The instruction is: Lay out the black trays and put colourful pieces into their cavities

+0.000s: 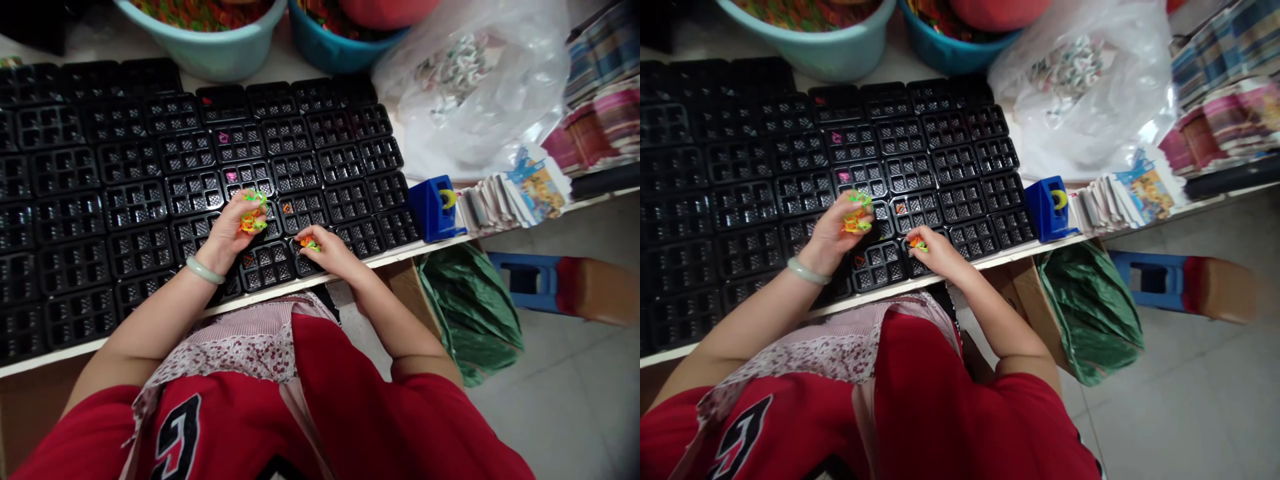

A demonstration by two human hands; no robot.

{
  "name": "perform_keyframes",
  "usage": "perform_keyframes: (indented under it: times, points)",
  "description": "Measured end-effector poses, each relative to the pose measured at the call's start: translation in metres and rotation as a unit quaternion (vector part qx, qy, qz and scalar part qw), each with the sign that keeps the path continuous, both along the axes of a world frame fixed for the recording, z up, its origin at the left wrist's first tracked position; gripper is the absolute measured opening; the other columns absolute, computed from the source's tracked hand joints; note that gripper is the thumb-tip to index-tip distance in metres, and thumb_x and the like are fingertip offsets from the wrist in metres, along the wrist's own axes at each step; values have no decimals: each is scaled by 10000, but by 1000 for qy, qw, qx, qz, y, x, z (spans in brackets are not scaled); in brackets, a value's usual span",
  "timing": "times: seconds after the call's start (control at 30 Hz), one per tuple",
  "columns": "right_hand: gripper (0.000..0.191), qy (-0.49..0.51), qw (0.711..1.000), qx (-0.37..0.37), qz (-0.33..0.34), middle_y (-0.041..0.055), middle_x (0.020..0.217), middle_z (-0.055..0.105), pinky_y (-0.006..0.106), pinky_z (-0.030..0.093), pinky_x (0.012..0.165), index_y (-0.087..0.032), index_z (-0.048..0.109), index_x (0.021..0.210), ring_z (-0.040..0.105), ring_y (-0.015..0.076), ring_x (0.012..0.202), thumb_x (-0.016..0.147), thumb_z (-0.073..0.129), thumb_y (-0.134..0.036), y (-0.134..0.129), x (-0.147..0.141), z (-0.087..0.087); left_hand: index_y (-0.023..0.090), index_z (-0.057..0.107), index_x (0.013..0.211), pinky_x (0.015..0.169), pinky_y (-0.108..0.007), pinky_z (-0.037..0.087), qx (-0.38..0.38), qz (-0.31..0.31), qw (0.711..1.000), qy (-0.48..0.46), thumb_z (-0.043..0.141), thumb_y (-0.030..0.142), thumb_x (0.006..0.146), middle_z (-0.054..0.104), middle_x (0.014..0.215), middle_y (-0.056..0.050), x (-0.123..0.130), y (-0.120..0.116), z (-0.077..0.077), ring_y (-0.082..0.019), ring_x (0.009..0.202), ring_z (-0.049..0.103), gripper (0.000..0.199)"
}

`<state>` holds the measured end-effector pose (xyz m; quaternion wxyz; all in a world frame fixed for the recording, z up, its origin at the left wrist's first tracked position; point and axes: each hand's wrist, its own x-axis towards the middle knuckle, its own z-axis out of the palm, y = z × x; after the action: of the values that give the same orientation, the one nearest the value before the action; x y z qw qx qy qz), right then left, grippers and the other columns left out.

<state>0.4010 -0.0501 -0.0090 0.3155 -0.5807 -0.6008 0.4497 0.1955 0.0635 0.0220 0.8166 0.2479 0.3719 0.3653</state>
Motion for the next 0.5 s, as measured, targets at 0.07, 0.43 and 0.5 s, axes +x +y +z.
perform_keyframes:
  times: [0.07,0.43,0.5]
  points:
    - [250,-16,1000,22,4,57,1131,695,433,500,1024,-231,709,1066,659,200,1099,851,638,-125,-1,1,0,187,529,755,394,-133,320,7,-29,999,13,769,118,588,579,654,23,0,-2,-1,-67,476,506,301]
    - [130,-25,999,13,-47,38,1001,735,360,516,908,-208,713,967,673,186,959,851,666,-171,1,6,-6,168,559,730,406,-146,333,17,-76,996,37,784,130,549,560,614,21,5,-8,-6,-81,480,519,291]
    - [132,-19,998,19,-51,37,1004,732,359,517,901,-211,713,974,672,183,952,850,677,-186,0,9,-5,169,551,732,407,-147,335,17,-79,996,39,784,137,547,561,612,23,4,-8,-5,-77,474,509,299]
